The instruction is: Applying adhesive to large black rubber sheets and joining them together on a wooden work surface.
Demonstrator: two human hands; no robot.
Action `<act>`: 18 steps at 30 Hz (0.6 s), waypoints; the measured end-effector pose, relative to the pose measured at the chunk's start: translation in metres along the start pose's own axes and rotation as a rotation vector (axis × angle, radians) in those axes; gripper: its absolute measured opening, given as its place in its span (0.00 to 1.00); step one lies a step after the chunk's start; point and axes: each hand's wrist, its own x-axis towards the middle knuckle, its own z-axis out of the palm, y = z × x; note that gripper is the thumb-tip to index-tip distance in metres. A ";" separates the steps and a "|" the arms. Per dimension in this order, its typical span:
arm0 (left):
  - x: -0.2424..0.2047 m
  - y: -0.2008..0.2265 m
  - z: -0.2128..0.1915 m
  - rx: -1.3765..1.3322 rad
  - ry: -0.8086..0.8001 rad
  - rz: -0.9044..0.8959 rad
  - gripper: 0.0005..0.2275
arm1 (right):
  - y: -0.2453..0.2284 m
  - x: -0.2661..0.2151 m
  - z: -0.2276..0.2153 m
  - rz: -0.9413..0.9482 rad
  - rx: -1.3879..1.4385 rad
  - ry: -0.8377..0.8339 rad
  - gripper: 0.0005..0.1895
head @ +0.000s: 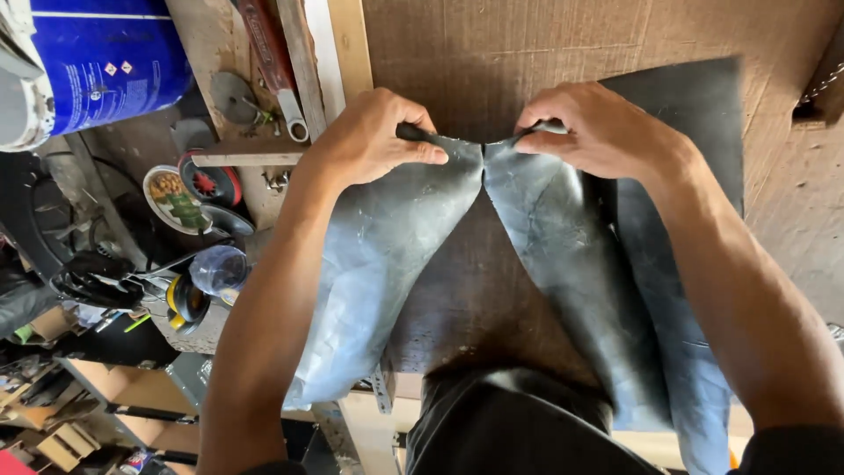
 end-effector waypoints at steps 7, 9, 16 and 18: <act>0.003 -0.009 -0.002 0.017 0.015 0.053 0.14 | 0.005 -0.009 -0.002 -0.009 0.011 0.048 0.16; 0.001 -0.005 -0.002 0.014 0.010 0.046 0.13 | 0.006 -0.012 -0.002 -0.013 0.010 0.059 0.15; -0.005 -0.004 -0.003 0.043 0.010 -0.009 0.12 | 0.011 -0.016 0.002 -0.047 0.043 0.090 0.16; -0.006 -0.006 -0.003 0.018 0.017 -0.012 0.12 | 0.013 -0.017 0.002 -0.049 0.043 0.095 0.16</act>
